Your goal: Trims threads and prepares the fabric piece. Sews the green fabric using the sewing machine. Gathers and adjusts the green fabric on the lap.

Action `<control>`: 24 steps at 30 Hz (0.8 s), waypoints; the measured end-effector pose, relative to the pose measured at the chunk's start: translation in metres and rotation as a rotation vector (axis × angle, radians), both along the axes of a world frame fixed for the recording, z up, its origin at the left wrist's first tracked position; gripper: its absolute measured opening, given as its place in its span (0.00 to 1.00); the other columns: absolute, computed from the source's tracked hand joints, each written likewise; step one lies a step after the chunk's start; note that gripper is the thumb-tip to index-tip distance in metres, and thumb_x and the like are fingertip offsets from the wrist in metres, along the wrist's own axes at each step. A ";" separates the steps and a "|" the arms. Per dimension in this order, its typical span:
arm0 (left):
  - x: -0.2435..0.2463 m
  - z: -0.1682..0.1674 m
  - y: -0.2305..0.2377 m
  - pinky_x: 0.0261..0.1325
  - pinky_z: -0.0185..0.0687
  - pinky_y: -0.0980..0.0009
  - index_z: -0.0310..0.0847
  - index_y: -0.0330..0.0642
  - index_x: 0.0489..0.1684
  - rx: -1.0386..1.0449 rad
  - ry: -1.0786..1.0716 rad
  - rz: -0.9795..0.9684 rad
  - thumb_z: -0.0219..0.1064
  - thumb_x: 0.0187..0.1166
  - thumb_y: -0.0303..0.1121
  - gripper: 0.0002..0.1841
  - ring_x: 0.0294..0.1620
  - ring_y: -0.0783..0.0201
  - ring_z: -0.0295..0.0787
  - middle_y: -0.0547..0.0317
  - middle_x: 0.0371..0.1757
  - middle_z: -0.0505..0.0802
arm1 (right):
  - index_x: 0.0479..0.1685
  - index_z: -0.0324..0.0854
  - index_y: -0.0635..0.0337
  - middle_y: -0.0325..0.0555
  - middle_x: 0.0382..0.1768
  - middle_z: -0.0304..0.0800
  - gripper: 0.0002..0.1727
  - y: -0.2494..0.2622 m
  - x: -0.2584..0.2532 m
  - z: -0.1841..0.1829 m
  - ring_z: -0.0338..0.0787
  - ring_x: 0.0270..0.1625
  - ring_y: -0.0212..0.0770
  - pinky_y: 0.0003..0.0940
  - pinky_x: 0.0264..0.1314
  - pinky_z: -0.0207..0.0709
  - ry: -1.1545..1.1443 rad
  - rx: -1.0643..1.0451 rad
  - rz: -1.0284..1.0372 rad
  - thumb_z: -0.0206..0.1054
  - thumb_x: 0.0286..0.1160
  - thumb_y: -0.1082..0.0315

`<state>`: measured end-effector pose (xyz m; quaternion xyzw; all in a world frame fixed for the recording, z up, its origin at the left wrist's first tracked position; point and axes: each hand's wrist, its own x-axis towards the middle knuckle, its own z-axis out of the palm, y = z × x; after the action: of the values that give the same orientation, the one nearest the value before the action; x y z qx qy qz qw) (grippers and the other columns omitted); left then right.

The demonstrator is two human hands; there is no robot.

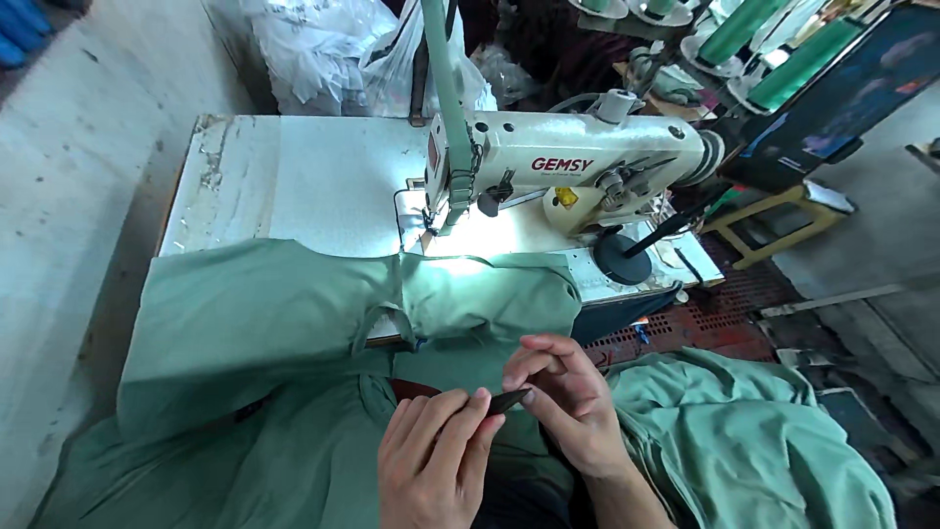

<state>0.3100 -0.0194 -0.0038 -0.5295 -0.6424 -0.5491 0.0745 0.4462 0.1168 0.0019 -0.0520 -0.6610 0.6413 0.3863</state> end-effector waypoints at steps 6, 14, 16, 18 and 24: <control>-0.006 -0.002 0.002 0.53 0.82 0.86 0.87 0.35 0.54 -0.038 -0.086 -0.005 0.76 0.77 0.38 0.16 0.50 0.76 0.86 0.51 0.48 0.88 | 0.81 0.73 0.59 0.44 0.60 0.90 0.28 -0.011 -0.011 -0.013 0.90 0.59 0.35 0.35 0.63 0.86 -0.052 -0.058 0.036 0.63 0.88 0.54; -0.036 -0.011 0.036 0.65 0.85 0.62 0.85 0.30 0.49 -0.139 0.013 -0.075 0.78 0.74 0.40 0.19 0.59 0.56 0.89 0.42 0.51 0.92 | 0.68 0.77 0.65 0.45 0.41 0.93 0.25 0.004 -0.032 -0.028 0.95 0.46 0.41 0.44 0.57 0.91 -0.006 -0.369 -0.206 0.40 0.98 0.56; -0.063 -0.009 0.048 0.53 0.88 0.68 0.79 0.31 0.38 -0.123 0.034 -0.031 0.71 0.79 0.36 0.13 0.48 0.61 0.91 0.45 0.42 0.91 | 0.62 0.80 0.59 0.33 0.27 0.80 0.20 0.019 -0.029 -0.027 0.84 0.28 0.31 0.31 0.36 0.86 -0.069 -0.426 -0.294 0.46 0.96 0.57; -0.091 -0.009 0.066 0.43 0.86 0.69 0.77 0.31 0.34 -0.121 0.079 -0.007 0.64 0.83 0.35 0.14 0.38 0.64 0.88 0.47 0.36 0.90 | 0.62 0.81 0.57 0.31 0.25 0.74 0.13 0.030 -0.029 -0.026 0.72 0.21 0.24 0.22 0.24 0.70 -0.203 -0.359 -0.320 0.57 0.90 0.63; -0.157 -0.031 0.125 0.40 0.89 0.61 0.88 0.35 0.33 -0.179 0.185 -0.016 0.64 0.79 0.41 0.16 0.35 0.59 0.92 0.50 0.34 0.93 | 0.67 0.84 0.55 0.51 0.54 0.90 0.18 0.081 -0.055 -0.041 0.93 0.45 0.48 0.48 0.48 0.88 -0.863 0.353 -0.485 0.59 0.84 0.65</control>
<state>0.1528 0.1055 -0.0344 -0.5875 -0.6749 -0.4390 0.0816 0.3907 0.1979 -0.0390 -0.3970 -0.8270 0.3323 0.2194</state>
